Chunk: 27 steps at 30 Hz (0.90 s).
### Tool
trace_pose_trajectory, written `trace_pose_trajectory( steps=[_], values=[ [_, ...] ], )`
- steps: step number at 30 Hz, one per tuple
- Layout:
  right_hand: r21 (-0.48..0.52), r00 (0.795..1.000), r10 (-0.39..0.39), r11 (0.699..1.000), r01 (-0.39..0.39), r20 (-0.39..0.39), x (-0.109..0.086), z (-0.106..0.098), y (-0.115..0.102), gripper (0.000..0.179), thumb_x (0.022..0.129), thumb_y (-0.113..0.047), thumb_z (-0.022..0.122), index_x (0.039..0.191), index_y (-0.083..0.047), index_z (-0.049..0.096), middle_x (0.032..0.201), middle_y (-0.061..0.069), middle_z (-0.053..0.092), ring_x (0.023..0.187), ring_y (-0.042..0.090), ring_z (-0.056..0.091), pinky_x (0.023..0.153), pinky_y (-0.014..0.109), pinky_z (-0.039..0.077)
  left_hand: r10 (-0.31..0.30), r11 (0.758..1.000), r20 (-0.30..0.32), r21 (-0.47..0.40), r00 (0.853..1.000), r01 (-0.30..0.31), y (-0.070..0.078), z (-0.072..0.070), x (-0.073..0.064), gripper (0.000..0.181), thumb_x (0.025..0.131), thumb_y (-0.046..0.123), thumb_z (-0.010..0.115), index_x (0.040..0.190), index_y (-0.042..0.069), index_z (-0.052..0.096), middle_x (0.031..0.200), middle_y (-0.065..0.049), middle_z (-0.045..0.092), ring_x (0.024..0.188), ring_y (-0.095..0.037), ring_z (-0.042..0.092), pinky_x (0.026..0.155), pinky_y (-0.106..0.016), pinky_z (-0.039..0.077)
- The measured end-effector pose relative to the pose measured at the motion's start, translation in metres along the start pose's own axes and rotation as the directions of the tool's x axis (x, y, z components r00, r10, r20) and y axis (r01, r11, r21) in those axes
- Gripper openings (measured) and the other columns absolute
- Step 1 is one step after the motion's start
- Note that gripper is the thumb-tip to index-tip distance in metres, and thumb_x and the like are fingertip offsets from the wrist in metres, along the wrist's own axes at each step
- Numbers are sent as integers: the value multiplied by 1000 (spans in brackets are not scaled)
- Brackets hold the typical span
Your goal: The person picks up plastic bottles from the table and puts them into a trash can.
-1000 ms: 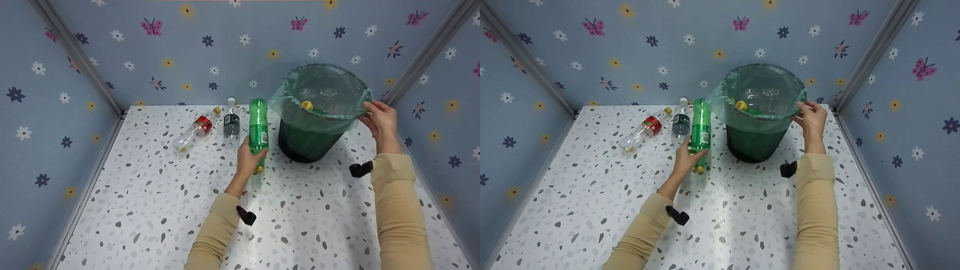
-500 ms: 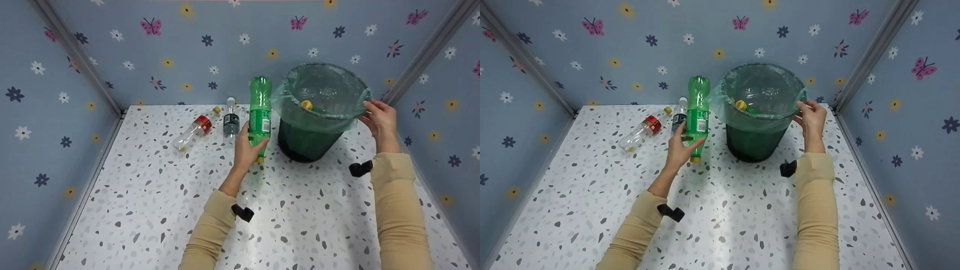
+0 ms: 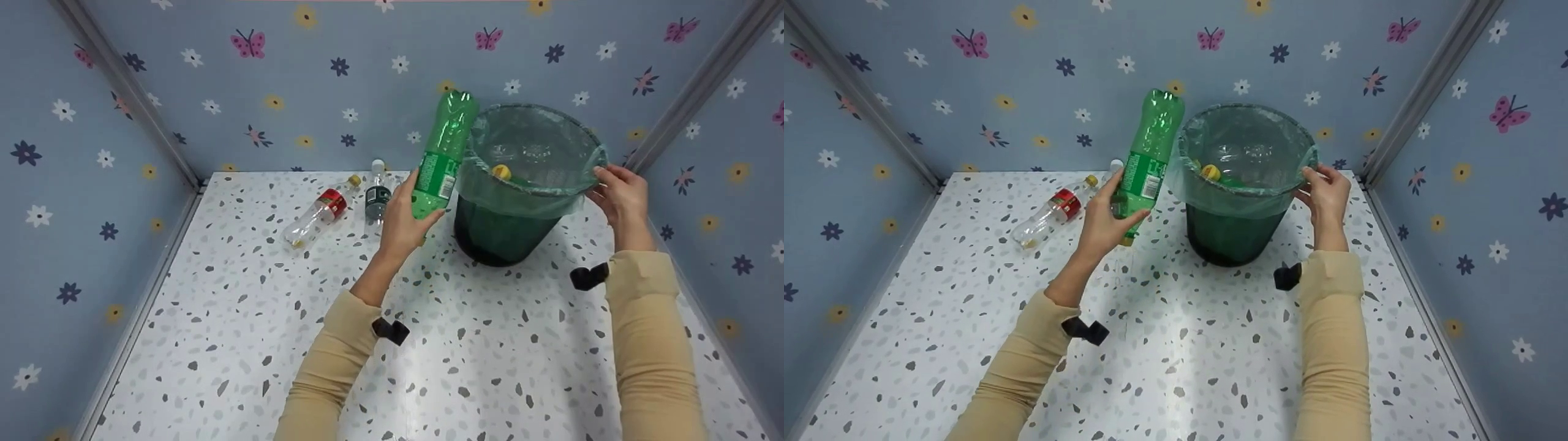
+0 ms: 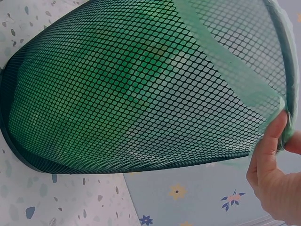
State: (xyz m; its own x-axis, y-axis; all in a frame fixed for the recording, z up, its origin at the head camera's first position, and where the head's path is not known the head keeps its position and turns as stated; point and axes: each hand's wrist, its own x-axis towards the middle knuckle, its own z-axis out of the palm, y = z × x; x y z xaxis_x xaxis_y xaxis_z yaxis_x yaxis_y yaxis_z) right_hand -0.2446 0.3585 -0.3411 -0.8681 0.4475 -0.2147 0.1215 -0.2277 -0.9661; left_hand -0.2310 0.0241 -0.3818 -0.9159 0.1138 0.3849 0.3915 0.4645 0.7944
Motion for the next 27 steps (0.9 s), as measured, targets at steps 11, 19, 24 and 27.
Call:
trace_pose_trajectory(
  steps=[11, 19, 24, 27],
  values=[
    [6, 1000, 10, 1000, -10, 5, 0, -1, 0, 45, 82, -16, 62, 121, -4, 45, 103, 7, 49, 75, 13, 56, 63, 20, 50, 18, 965, 130, 257, 991, -52, 38, -6, 35, 76, 77, 19, 70, 140, 13, 27, 129, -11, 41, 111, -24, 47, 83, -35, 43],
    [0, 1000, 25, 1000, -25, -4, -1, 0, -1, 43, 82, -17, 62, 121, -6, 47, 103, 5, 49, 81, 14, 56, 63, 19, 50, 10, 911, 235, 398, 972, -105, 57, -1, 59, 74, 80, 16, 66, 142, 18, 24, 133, -7, 37, 115, -22, 41, 81, -33, 44],
    [5, 1000, 13, 1000, -13, -5, -1, 0, -2, 48, 82, -15, 62, 125, -4, 43, 102, 6, 48, 78, 13, 56, 62, 19, 50, -9, 843, 313, 514, 950, -162, 70, 8, 71, 71, 84, 13, 61, 142, 20, 21, 136, -7, 32, 118, -22, 39, 79, -33, 45],
    [2, 1000, 0, 1000, 0, -1, -1, 1, -1, 50, 83, -13, 61, 127, -2, 40, 102, 6, 47, 76, 12, 56, 62, 19, 50, -36, 788, 359, 584, 932, -195, 80, 14, 77, 69, 87, 9, 56, 143, 22, 18, 139, -7, 29, 120, -22, 37, 81, -34, 44]
  ],
)
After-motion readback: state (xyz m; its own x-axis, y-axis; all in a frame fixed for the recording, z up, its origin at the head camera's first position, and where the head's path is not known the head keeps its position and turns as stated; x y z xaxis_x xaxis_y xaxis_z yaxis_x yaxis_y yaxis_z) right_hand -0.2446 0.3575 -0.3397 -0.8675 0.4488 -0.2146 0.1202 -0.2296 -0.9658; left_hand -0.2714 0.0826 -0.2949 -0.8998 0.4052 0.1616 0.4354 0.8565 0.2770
